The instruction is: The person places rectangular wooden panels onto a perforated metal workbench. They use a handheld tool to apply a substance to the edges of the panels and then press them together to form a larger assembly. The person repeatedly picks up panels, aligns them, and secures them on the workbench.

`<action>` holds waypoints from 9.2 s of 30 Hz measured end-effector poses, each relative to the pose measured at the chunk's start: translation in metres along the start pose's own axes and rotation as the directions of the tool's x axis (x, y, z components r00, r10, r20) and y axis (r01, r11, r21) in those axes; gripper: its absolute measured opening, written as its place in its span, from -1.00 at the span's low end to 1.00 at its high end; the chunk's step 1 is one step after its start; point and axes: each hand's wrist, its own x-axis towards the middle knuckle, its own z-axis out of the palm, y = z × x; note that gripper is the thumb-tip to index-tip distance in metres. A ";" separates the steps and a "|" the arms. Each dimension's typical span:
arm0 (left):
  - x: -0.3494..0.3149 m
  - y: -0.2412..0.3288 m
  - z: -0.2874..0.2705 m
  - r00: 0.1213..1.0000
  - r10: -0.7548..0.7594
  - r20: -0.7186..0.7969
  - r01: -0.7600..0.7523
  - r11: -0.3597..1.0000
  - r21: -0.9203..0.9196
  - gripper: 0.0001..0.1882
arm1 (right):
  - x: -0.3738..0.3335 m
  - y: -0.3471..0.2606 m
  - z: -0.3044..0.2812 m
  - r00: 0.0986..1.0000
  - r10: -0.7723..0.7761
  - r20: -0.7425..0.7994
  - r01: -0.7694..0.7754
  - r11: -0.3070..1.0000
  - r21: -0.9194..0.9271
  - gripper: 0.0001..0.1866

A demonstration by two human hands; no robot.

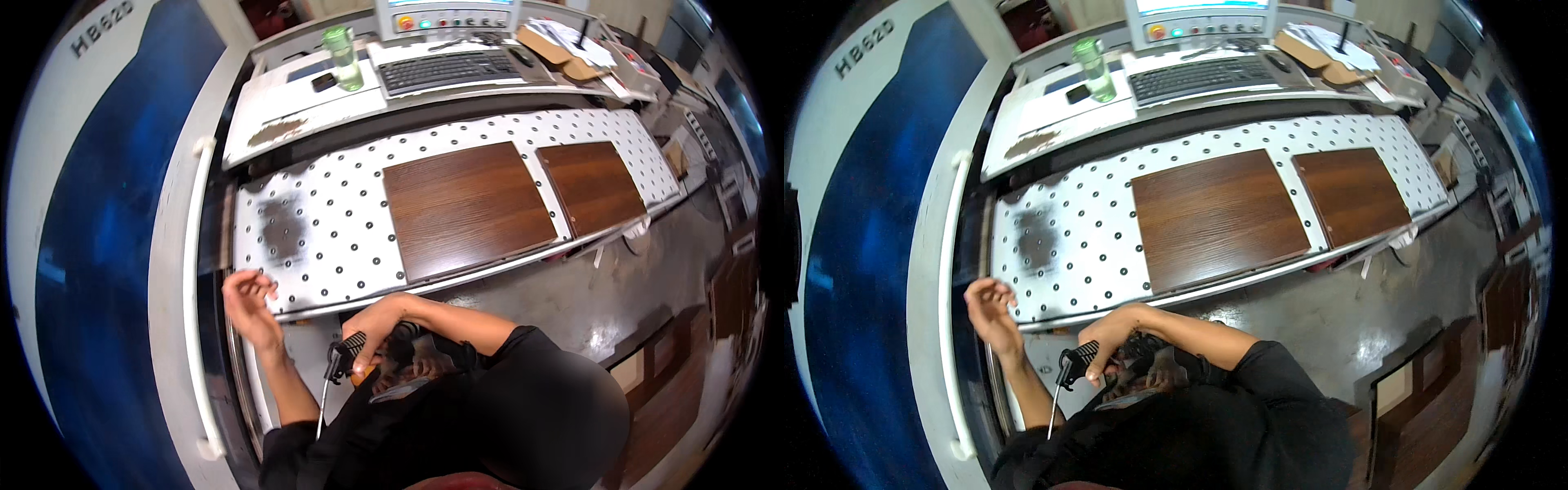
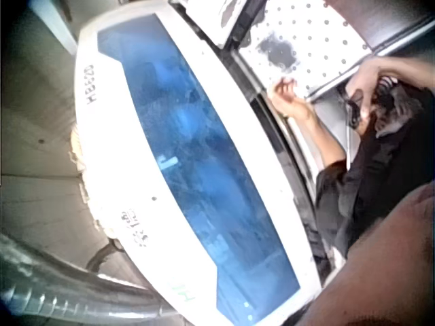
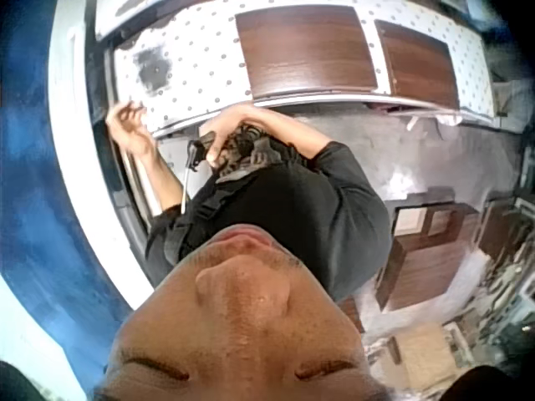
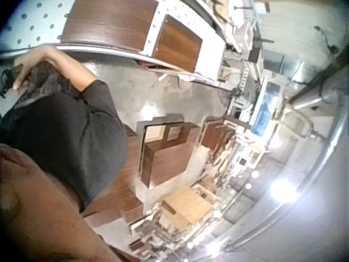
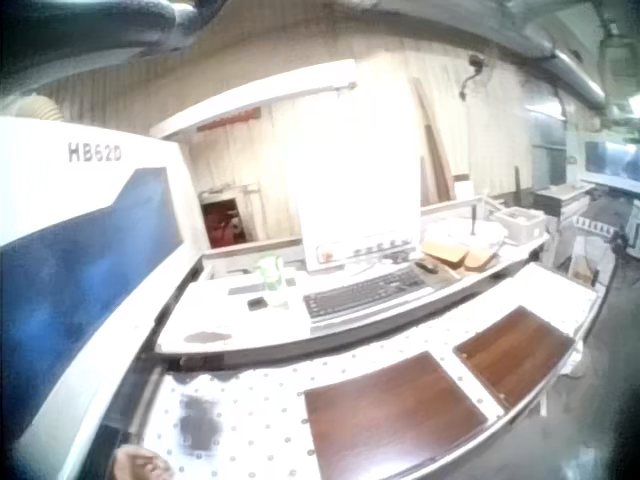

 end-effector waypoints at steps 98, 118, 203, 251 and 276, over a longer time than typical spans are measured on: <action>-0.052 -0.044 -0.152 0.722 -0.528 -0.447 0.683 0.440 0.583 -0.47 | 0.022 0.132 0.000 0.146 -0.224 -0.964 -0.767 0.589 -0.253 -0.37; -0.029 -0.015 -0.081 0.308 -0.874 0.375 0.517 0.485 0.706 -0.64 | 0.013 0.151 0.003 0.135 -0.315 -0.940 -0.746 0.592 -0.305 -0.31; -0.101 -0.119 0.117 0.845 -0.382 0.374 -0.099 0.576 0.811 -0.55 | -0.487 0.234 0.113 -0.963 -0.052 0.263 0.002 0.979 0.204 -0.28; 0.001 -0.242 -0.050 0.910 -0.323 -0.261 0.273 -0.007 0.962 0.09 | -0.500 0.209 0.101 -0.929 -0.306 0.209 -0.084 0.724 0.685 -0.50; 0.114 -0.231 -0.197 0.904 -0.301 -0.304 0.290 -0.091 0.953 0.24 | -0.281 0.122 0.027 -0.557 -0.355 -0.751 -0.823 0.356 0.442 -0.47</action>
